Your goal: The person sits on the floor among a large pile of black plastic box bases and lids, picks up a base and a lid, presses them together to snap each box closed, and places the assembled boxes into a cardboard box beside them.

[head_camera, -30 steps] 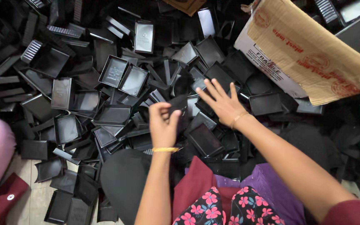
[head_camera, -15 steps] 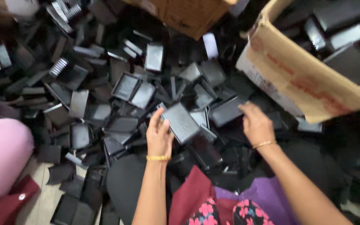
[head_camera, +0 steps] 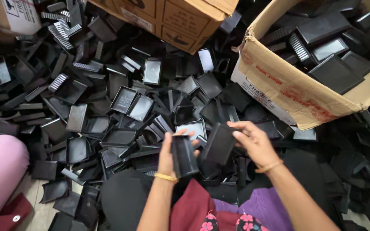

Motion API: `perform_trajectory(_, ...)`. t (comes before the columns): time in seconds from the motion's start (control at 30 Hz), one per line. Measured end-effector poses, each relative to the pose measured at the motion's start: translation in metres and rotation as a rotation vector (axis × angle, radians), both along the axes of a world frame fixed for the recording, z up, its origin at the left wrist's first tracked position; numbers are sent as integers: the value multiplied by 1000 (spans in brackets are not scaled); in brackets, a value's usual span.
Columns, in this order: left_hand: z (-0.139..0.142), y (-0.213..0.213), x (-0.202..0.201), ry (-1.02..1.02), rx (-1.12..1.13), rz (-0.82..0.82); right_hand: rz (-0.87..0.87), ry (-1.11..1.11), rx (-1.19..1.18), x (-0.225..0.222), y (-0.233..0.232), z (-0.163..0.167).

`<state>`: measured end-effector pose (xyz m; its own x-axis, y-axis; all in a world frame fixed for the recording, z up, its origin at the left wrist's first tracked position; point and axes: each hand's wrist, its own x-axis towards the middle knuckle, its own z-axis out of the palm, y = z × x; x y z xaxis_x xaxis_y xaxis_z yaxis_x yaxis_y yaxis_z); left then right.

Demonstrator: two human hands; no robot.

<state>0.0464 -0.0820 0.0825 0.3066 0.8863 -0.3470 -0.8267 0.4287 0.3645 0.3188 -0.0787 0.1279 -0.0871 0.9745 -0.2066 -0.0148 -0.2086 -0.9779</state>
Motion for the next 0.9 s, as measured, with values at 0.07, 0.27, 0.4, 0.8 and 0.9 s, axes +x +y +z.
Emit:
perform_trajectory(0.07, -6, -7, 8, 27, -1, -56, 14, -56, 1, -28, 0, -5)
perform_trajectory(0.27, -11, -6, 7, 29, 55, -82, 72, -592, 68, -98, -25, -11)
perform_trajectory(0.4, -18, 1, 11, 110, 116, -36, 233, -817, -130, -101, -27, -7)
perform_trajectory(0.8, -26, 9, 21, 345, 124, 18, 58, -147, -65, -103, -24, -22)
perform_trajectory(0.9, -24, 2, 20, 424, 128, 41, -2, -128, -192, -107, -26, -25)
